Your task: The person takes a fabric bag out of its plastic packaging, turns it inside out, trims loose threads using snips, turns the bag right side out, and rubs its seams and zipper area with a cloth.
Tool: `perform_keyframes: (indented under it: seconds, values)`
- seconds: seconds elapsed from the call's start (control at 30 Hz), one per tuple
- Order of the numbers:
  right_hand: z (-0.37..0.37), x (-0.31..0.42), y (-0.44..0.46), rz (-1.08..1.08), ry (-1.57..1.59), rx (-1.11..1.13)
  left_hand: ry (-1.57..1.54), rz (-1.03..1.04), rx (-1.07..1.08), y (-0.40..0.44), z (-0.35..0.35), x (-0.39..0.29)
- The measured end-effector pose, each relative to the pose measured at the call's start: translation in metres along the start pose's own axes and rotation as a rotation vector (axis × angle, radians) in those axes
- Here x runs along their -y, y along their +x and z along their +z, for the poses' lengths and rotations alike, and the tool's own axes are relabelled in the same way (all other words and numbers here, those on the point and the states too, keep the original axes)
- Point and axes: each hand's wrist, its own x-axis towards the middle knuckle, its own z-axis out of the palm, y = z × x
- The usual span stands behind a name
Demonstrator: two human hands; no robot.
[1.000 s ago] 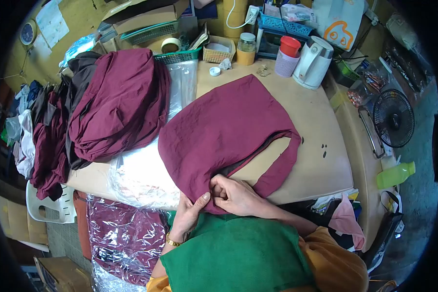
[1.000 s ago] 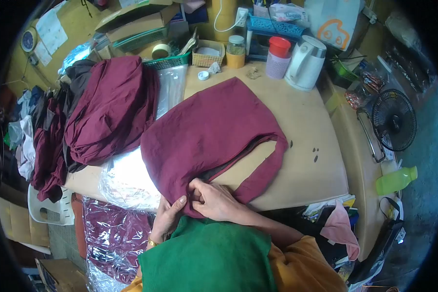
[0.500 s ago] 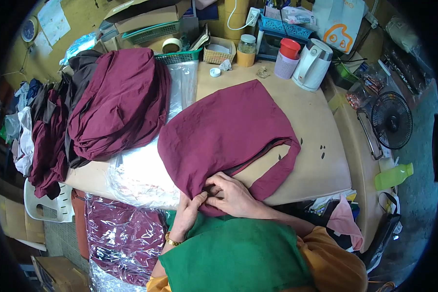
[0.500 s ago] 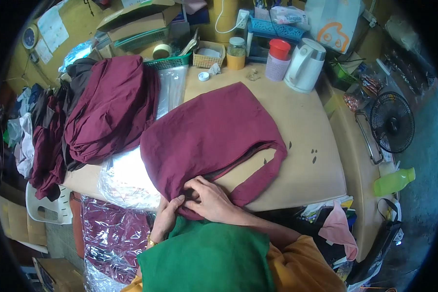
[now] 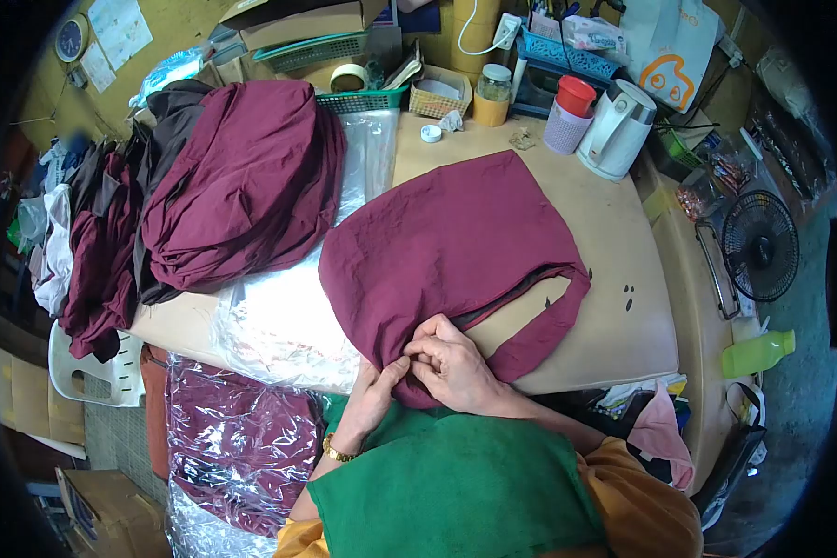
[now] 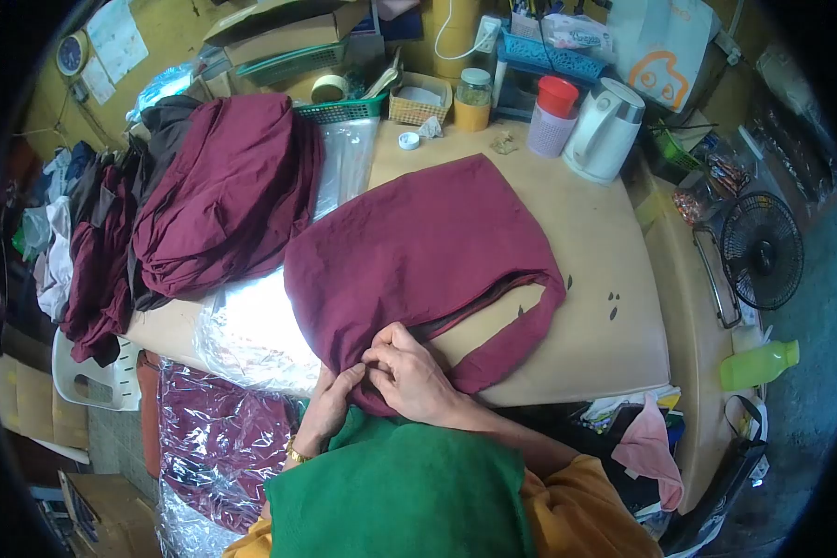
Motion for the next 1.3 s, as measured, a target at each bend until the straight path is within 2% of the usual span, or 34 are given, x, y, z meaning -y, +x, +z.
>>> perform_keyframes:
  seconds: [0.17, 0.33, 0.43, 0.5, 0.67, 0.73, 0.77, 0.83, 0.87, 0.9, 0.93, 0.97, 1.03, 1.07, 1.1, 1.13, 1.17, 1.2, 1.23, 1.27, 1.3]
  values:
    - [0.0, -0.001, 0.003, 0.055, -0.088, 0.081, -0.049, 0.064, -0.025, 0.003, 0.0, 0.006]
    - [-0.001, -0.005, 0.005, 0.056, -0.016, 0.093, -0.167, 0.045, -0.1, 0.004, -0.003, 0.015]
    - [-0.007, -0.007, 0.004, 0.033, -0.043, 0.066, -0.153, -0.009, -0.132, 0.002, -0.008, 0.017]
    - [-0.016, -0.011, 0.005, 0.027, -0.096, 0.052, -0.073, 0.048, -0.167, -0.001, -0.008, 0.019]
    - [-0.076, -0.051, 0.008, -0.116, -0.678, -0.157, -0.086, 0.098, -0.305, -0.013, -0.025, 0.003]
    - [-0.106, -0.065, 0.005, 0.128, -0.736, -0.376, -0.122, 0.102, -0.392, -0.018, -0.044, -0.004]
    - [-0.125, -0.081, 0.003, 0.122, -0.869, -0.435, -0.181, 0.0, -0.39, -0.021, -0.059, -0.01]
    - [-0.14, -0.058, 0.006, 0.193, -0.72, -0.454, -0.028, 0.149, -0.38, -0.023, -0.069, -0.017]
    - [-0.145, -0.05, 0.007, 0.192, -0.72, -0.455, 0.004, 0.111, -0.418, -0.023, -0.07, -0.021]
    - [-0.15, -0.043, 0.009, 0.283, -0.603, -0.328, 0.04, 0.155, -0.42, -0.021, -0.083, -0.014]
    - [-0.154, -0.041, 0.01, 0.369, -0.484, -0.203, 0.358, 0.3, -0.533, -0.018, -0.091, -0.017]
    - [-0.163, -0.046, 0.009, 0.365, -0.485, -0.207, 0.676, 0.447, -0.643, -0.013, -0.096, -0.022]
    - [-0.184, -0.064, 0.0, 0.351, -0.047, -0.301, 1.1, 0.481, -0.855, -0.015, -0.099, -0.044]
    - [-0.188, -0.07, 0.001, 0.504, 0.047, -0.368, 1.017, 0.525, -0.835, -0.013, -0.089, -0.05]
    - [-0.187, -0.078, 0.003, 0.51, 0.049, -0.367, 0.848, 0.57, -0.662, -0.01, -0.068, -0.061]
    - [-0.183, -0.089, 0.005, 0.652, 0.04, -0.315, 0.508, 0.353, -0.437, -0.007, -0.046, -0.056]
    - [-0.181, -0.094, 0.011, 0.785, 0.029, -0.263, 0.906, 0.628, -0.215, -0.001, -0.026, -0.065]
    - [-0.175, -0.089, 0.021, 0.782, 0.029, -0.267, 0.814, 0.696, -0.005, 0.006, 0.003, -0.063]
    - [-0.165, -0.081, 0.032, 0.755, 0.009, -0.176, 0.815, 0.658, 0.167, 0.014, 0.03, -0.055]
    - [-0.161, -0.076, 0.04, 0.728, -0.01, -0.088, 0.832, 0.594, 0.189, 0.016, 0.054, -0.051]
    - [-0.159, -0.091, 0.042, 0.728, -0.01, -0.094, 1.026, 0.632, 0.157, 0.024, 0.06, -0.034]
